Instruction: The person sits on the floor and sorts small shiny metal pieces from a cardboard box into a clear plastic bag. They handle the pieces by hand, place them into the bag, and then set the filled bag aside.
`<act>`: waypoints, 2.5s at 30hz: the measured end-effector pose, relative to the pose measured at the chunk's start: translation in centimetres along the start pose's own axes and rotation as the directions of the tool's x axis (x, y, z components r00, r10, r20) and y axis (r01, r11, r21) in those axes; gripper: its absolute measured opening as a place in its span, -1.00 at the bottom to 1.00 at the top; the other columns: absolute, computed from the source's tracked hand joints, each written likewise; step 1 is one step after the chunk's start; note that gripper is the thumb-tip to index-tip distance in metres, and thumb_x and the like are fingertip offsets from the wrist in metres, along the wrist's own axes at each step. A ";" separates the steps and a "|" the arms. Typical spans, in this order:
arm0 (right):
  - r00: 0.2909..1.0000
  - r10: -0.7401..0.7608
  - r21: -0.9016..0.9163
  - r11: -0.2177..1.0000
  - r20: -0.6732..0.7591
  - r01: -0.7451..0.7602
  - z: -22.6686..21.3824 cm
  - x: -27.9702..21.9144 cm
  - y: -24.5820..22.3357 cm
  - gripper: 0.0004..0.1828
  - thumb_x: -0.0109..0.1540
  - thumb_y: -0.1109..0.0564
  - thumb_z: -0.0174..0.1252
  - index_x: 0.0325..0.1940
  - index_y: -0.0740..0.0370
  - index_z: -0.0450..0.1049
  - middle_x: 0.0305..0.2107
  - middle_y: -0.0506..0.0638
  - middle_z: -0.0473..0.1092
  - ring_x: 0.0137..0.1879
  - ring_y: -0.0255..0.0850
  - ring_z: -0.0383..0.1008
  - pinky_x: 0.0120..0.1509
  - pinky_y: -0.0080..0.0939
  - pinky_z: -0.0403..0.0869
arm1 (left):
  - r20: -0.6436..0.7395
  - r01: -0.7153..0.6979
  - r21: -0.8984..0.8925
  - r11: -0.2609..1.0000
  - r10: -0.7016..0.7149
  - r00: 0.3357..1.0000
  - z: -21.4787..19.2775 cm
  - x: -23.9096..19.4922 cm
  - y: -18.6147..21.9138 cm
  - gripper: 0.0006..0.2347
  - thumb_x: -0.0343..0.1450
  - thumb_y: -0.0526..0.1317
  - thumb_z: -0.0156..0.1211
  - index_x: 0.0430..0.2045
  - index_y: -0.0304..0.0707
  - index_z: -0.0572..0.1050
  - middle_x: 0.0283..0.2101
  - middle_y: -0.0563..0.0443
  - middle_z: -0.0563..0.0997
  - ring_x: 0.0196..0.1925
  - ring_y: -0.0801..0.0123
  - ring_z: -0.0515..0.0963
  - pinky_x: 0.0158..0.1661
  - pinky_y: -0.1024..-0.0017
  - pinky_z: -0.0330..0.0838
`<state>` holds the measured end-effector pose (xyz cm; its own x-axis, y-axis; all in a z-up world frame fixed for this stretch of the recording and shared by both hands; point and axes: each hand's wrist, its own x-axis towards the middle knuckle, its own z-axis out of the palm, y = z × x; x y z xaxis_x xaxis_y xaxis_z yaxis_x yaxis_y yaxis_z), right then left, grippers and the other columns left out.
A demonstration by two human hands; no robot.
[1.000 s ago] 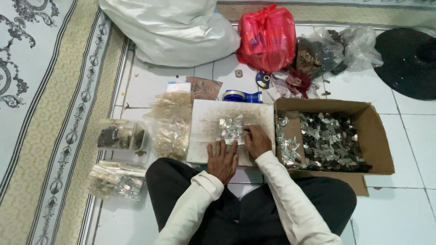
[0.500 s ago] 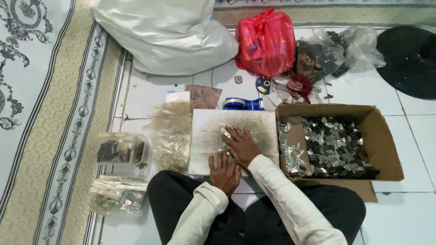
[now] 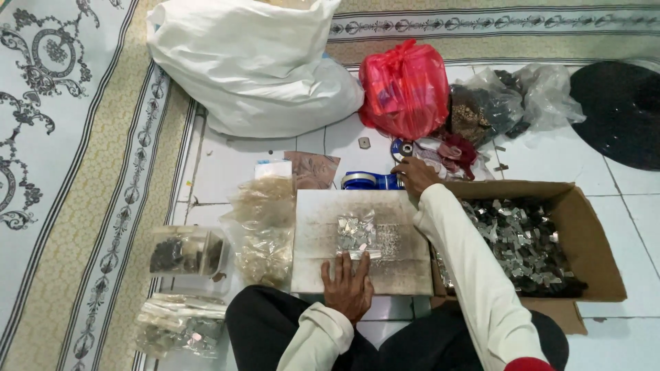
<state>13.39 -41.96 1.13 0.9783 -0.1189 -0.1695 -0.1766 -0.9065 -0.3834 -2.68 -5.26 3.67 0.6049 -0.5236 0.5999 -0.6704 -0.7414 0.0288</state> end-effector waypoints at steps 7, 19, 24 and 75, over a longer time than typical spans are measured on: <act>0.991 0.073 -0.081 0.995 0.112 -0.064 -3.0 -0.6 -4.2 -0.69 0.38 -0.06 0.03 0.14 -0.09 0.56 0.11 0.01 0.36 0.30 0.05 0.31 0.19 0.24 0.34 | 0.023 -0.008 -0.018 1.000 0.008 1.000 0.0 0.2 -0.3 -0.46 0.36 -0.03 0.11 0.31 -0.03 0.40 0.12 -0.31 0.54 0.18 -0.10 0.50 0.16 -0.14 0.26; 0.975 0.130 -0.086 0.990 0.182 -0.116 -4.0 0.3 -5.2 -0.63 0.35 -0.12 0.09 0.08 0.10 0.59 0.23 0.01 0.29 0.30 0.03 0.32 0.24 0.19 0.38 | 0.053 -0.005 -0.013 1.000 0.006 0.999 -0.1 0.1 -0.3 -0.47 0.39 -0.03 0.07 0.33 -0.03 0.38 0.19 -0.32 0.50 0.22 -0.10 0.47 0.19 -0.13 0.23; 0.983 -0.013 -0.159 0.986 0.185 0.043 -4.4 1.5 -3.7 -0.62 0.34 -0.10 0.10 0.00 0.22 0.59 0.15 0.13 0.34 0.24 0.06 0.33 0.24 0.11 0.40 | 0.060 0.000 -0.016 1.000 0.001 0.998 0.0 0.1 -0.4 -0.48 0.41 -0.03 0.02 0.34 -0.02 0.36 0.19 -0.33 0.50 0.22 -0.11 0.47 0.19 -0.12 0.24; 0.935 0.175 0.419 0.857 0.308 -0.298 -3.9 1.6 1.0 -0.35 0.15 0.32 0.39 0.34 0.20 0.46 -0.07 0.14 0.62 0.02 -0.10 0.63 0.18 -0.13 0.52 | 0.014 0.017 -0.027 0.999 -0.016 1.000 0.8 -0.3 -0.3 -0.45 0.35 -0.04 0.11 0.33 0.01 0.38 0.19 -0.30 0.51 0.23 -0.09 0.47 0.21 -0.14 0.25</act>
<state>15.15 -44.68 4.05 0.8507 -0.1450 -0.5052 -0.4887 -0.5721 -0.6587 -2.34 -5.24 2.84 0.6217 -0.5174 0.5880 -0.6716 -0.7385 0.0603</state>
